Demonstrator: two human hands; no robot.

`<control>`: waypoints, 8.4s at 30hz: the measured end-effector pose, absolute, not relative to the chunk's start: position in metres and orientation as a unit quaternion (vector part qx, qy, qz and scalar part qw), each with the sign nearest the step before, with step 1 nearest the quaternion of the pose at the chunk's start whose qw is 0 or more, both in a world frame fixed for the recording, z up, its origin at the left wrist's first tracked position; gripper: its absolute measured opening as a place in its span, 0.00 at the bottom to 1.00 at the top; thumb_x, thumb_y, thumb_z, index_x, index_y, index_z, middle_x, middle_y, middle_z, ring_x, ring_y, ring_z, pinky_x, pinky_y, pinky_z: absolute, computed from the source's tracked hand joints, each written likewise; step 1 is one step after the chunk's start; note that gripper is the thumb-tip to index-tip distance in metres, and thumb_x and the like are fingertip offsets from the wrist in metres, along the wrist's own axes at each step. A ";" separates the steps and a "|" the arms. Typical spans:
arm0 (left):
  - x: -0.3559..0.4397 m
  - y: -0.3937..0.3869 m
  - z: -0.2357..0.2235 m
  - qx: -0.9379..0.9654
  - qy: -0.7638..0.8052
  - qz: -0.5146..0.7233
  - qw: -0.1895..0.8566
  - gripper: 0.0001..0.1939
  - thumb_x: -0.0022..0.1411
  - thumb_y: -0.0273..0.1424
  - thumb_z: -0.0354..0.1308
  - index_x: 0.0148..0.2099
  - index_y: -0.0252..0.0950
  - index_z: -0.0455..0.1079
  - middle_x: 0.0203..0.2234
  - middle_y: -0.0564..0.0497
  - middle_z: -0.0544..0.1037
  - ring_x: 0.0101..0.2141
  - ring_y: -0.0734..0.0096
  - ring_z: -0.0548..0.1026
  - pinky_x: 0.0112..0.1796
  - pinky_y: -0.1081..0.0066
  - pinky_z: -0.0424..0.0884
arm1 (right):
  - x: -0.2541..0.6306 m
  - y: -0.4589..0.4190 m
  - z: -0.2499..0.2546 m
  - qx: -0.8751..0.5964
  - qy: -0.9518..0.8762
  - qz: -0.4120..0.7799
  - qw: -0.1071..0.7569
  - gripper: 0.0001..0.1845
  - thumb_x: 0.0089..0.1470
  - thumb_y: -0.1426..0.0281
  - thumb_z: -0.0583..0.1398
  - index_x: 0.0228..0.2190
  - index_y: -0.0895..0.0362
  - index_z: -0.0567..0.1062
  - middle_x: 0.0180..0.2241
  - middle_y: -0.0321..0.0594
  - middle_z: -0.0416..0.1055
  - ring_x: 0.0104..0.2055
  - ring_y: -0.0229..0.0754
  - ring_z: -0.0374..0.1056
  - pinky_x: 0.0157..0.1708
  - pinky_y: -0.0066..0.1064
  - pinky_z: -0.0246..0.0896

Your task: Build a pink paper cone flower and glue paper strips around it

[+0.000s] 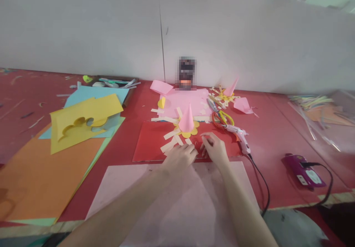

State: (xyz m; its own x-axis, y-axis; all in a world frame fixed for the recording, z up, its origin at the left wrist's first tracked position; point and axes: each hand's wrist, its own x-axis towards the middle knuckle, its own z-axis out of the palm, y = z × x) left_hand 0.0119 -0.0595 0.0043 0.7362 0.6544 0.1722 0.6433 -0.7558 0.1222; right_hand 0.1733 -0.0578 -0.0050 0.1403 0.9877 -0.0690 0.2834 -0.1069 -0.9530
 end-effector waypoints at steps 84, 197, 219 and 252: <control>0.001 -0.048 0.001 0.804 0.492 0.223 0.249 0.03 0.56 0.24 0.53 0.31 0.37 0.64 0.28 0.54 0.70 0.32 0.70 0.69 0.32 0.70 0.65 | 0.144 -0.048 -0.019 -0.632 -0.640 0.217 0.379 0.02 0.48 0.71 0.58 0.28 0.52 0.69 0.30 0.34 0.71 0.33 0.41 0.63 0.34 0.32 0.56; 0.004 -0.047 0.001 0.871 0.480 0.103 0.011 0.18 0.60 0.20 0.42 0.50 0.32 0.63 0.48 0.40 0.67 0.45 0.55 0.66 0.42 0.58 0.65 | 0.127 -0.062 -0.024 -0.635 -0.746 -0.020 0.197 0.18 0.55 0.76 0.50 0.47 0.59 0.69 0.48 0.50 0.64 0.49 0.49 0.57 0.46 0.40 0.55; -0.002 -0.038 -0.003 0.857 0.473 0.196 0.059 0.12 0.62 0.25 0.45 0.46 0.37 0.66 0.44 0.45 0.69 0.45 0.61 0.67 0.44 0.60 0.65 | 0.123 -0.054 -0.023 -0.625 -0.736 0.030 0.258 0.22 0.49 0.82 0.46 0.38 0.58 0.74 0.42 0.48 0.69 0.42 0.48 0.62 0.40 0.39 0.58; -0.023 -0.020 0.000 0.816 0.498 0.240 0.170 0.21 0.57 0.23 0.50 0.53 0.41 0.58 0.46 0.51 0.71 0.48 0.64 0.66 0.49 0.60 0.59 | 0.160 -0.046 -0.014 -0.618 -0.597 0.232 0.456 0.10 0.50 0.70 0.53 0.32 0.55 0.73 0.32 0.38 0.75 0.37 0.41 0.70 0.42 0.33 0.62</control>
State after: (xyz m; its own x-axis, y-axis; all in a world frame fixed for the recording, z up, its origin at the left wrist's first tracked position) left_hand -0.0232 -0.0195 -0.0002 0.3883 0.8945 0.2216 0.7311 -0.4454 0.5169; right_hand 0.1601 -0.0460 -0.0142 0.1783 0.9497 0.2575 0.5266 0.1289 -0.8403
